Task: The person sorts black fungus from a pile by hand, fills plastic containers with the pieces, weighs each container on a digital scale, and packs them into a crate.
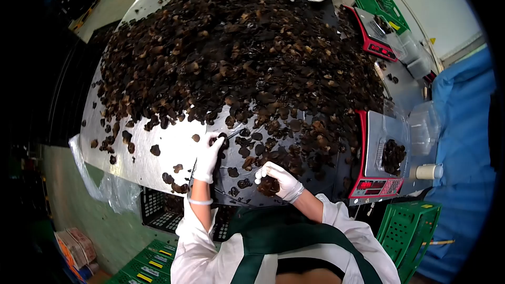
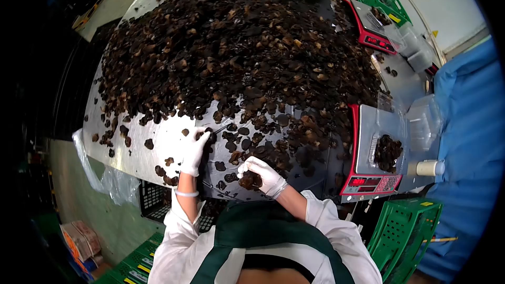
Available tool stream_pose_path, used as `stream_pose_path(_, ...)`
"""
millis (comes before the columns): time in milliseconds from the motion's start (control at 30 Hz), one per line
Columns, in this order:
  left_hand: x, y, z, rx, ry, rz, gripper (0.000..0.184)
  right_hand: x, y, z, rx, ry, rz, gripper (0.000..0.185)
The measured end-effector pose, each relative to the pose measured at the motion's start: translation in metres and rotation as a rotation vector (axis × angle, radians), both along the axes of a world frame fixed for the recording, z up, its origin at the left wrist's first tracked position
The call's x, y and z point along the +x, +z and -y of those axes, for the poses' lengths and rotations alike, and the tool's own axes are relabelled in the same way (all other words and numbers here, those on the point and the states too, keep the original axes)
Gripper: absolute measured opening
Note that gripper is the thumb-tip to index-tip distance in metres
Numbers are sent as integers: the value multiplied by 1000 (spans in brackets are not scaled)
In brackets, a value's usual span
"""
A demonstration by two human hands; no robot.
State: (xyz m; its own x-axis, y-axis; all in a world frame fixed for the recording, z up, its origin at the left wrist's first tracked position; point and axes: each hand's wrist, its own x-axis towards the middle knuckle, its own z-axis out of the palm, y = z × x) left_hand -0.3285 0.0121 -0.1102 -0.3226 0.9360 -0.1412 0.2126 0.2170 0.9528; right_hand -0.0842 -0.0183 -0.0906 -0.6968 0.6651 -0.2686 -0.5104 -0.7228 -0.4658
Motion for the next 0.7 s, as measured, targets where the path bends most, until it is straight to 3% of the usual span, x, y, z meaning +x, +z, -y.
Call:
stream_pose_path(33, 5, 14, 5, -145, 32, 308, 12, 1, -3, -2, -86, 1, 44, 11)
stream_pose_path(67, 11, 21, 9, -92, 10, 340, 10, -1, 3, -5, -86, 11, 106, 10)
stream_pose_path(100, 17, 25, 14, -112, -8, 383, 15, -4, 13, -8, -96, 27, 169, 21)
stream_pose_path(167, 32, 42, 21, 72, -186, -54, 21, -13, 34, -12, -59, -12, 319, 31)
stream_pose_path(233, 52, 70, 26, 162, -330, -238, 28, -11, 27, -15, -19, -33, 318, 33)
stream_pose_path(300, 65, 76, 29, 104, -397, -196, 38, -7, 17, -20, 60, -12, 352, 30)
stream_pose_path(433, 72, 81, 25, -130, -306, 563, 39, 6, 36, -26, -43, -141, 362, 18)
stream_pose_path(700, 79, 55, 31, -174, -241, 741, 20, 4, 33, -22, 83, -257, 477, 12)
